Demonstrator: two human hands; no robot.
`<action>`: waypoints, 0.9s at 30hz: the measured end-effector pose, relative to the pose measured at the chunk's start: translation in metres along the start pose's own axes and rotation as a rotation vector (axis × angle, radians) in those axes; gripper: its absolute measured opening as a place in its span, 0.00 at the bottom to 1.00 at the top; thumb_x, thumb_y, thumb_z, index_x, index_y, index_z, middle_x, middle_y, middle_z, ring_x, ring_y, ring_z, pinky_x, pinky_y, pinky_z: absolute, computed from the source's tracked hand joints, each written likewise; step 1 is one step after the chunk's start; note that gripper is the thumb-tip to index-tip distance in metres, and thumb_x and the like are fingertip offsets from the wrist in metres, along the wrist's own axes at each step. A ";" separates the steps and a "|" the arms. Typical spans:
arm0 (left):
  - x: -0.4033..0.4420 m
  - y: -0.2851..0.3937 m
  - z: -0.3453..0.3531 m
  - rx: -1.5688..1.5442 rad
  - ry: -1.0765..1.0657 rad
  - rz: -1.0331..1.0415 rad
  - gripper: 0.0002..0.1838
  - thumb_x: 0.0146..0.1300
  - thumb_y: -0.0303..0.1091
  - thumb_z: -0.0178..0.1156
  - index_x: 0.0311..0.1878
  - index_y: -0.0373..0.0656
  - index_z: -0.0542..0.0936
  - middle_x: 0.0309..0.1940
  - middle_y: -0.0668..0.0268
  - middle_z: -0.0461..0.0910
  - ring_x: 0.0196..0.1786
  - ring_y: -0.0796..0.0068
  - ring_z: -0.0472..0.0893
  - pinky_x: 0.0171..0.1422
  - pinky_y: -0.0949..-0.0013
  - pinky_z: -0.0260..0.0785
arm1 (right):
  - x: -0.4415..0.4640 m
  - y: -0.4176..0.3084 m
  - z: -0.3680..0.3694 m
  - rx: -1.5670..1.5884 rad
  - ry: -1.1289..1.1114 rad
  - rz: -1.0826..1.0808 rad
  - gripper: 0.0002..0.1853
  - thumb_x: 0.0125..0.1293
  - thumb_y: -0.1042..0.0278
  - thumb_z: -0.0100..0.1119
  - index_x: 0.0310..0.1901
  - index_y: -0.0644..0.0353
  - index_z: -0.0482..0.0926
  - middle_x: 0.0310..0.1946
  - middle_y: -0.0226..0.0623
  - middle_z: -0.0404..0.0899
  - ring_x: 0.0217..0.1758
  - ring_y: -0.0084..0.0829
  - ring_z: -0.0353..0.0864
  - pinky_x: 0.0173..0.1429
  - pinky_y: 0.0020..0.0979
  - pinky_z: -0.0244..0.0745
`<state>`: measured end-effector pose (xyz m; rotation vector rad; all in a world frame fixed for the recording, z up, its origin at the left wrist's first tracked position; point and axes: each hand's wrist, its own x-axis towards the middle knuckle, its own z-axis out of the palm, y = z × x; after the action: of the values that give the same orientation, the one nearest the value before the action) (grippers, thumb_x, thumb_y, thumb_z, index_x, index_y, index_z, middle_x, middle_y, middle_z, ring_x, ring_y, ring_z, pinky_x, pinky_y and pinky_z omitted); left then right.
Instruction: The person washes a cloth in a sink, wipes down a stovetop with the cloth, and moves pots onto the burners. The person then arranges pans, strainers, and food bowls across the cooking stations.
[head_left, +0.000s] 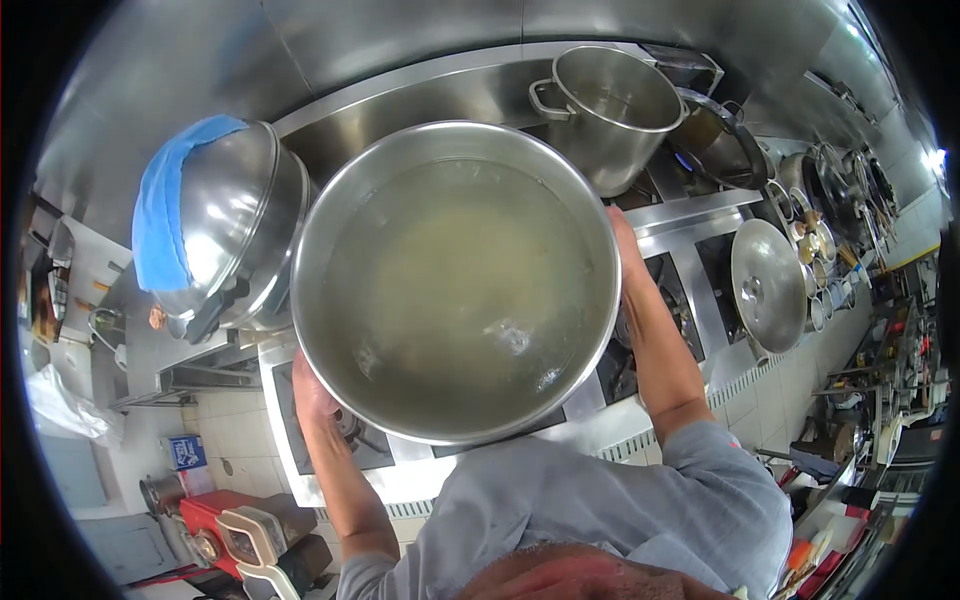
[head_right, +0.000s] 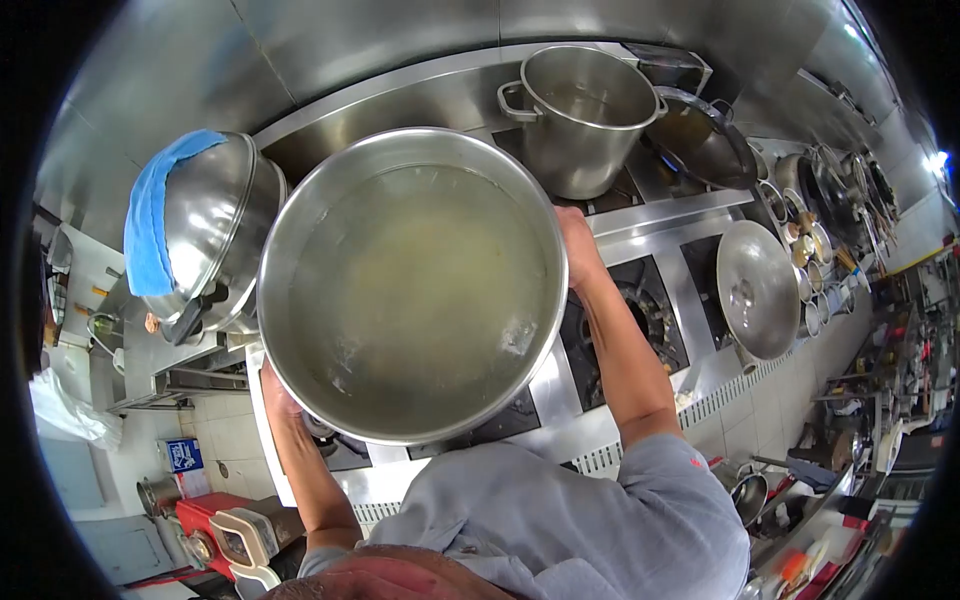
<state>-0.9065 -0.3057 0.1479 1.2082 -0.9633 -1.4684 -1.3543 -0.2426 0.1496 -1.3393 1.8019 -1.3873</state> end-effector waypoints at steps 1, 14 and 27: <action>0.005 0.001 0.007 -0.001 0.030 -0.006 0.18 0.73 0.42 0.55 0.49 0.33 0.78 0.34 0.64 0.82 0.31 0.76 0.82 0.31 0.73 0.75 | 0.007 0.006 0.001 0.017 -0.011 0.005 0.13 0.62 0.67 0.55 0.35 0.71 0.80 0.26 0.50 0.80 0.26 0.41 0.77 0.36 0.38 0.72; 0.068 -0.023 0.024 0.102 0.065 0.025 0.22 0.73 0.45 0.55 0.54 0.31 0.76 0.41 0.60 0.81 0.36 0.73 0.82 0.37 0.70 0.78 | 0.086 0.074 0.006 -0.017 0.133 0.029 0.13 0.59 0.62 0.57 0.38 0.62 0.82 0.38 0.51 0.83 0.42 0.54 0.80 0.51 0.46 0.73; 0.104 -0.006 0.058 -0.159 -0.038 -0.015 0.16 0.75 0.36 0.51 0.56 0.34 0.77 0.42 0.60 0.84 0.35 0.73 0.84 0.29 0.74 0.74 | 0.137 0.091 0.012 0.928 0.100 0.245 0.17 0.71 0.61 0.51 0.45 0.68 0.82 0.42 0.41 0.85 0.39 0.39 0.86 0.42 0.36 0.80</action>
<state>-0.9684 -0.4055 0.1307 1.0779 -0.8470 -1.5543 -1.4347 -0.3715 0.0852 -0.5449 1.0510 -1.8169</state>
